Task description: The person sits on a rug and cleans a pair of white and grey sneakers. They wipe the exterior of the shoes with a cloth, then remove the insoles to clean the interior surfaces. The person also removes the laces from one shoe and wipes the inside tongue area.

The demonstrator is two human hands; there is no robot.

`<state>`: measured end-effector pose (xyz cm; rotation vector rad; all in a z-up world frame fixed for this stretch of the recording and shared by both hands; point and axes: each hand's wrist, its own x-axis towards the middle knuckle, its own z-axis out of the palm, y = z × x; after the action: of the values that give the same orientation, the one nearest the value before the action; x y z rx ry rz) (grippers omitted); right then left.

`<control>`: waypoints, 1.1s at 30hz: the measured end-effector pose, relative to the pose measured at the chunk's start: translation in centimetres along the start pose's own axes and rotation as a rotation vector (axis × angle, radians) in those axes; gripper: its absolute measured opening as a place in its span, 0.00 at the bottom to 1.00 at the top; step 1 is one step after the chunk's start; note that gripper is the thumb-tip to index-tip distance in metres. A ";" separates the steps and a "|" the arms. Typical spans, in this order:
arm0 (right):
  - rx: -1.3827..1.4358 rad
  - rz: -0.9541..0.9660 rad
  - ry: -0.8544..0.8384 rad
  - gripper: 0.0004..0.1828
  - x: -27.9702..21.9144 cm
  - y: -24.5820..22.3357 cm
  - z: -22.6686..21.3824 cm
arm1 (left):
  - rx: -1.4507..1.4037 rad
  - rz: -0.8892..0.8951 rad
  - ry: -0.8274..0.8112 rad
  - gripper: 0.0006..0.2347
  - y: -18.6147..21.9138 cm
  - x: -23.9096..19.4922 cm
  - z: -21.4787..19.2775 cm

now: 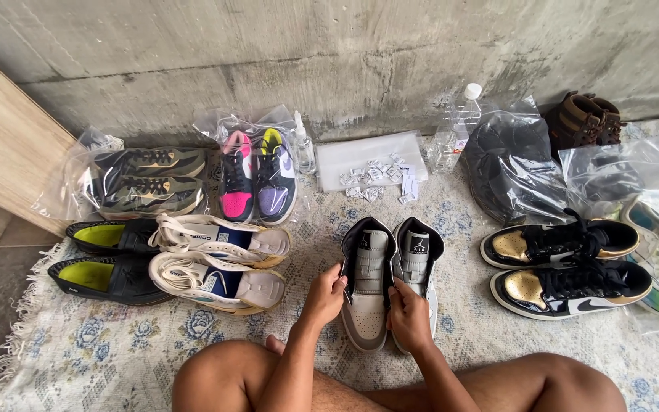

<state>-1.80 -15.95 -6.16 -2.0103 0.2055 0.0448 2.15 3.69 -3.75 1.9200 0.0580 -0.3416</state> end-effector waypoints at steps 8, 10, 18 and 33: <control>-0.310 -0.306 0.267 0.19 0.2 -3.5 0.3 | 0.074 0.052 0.144 0.22 -1.4 1.1 1.7; -0.371 -0.456 0.312 0.17 0.7 -5.9 -0.1 | 0.071 0.054 0.142 0.24 -1.2 0.8 1.7; -0.767 -0.447 -0.015 0.23 9.1 -8.0 0.6 | -0.094 0.112 0.151 0.23 -0.4 0.4 1.3; -0.371 -0.529 -0.498 0.14 6.8 -13.7 -5.6 | 0.364 0.406 0.037 0.32 8.4 -0.9 -3.4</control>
<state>6.80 -16.10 7.71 -2.2845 -0.6948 0.2579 3.73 3.80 5.16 2.2358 -0.3891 -0.0421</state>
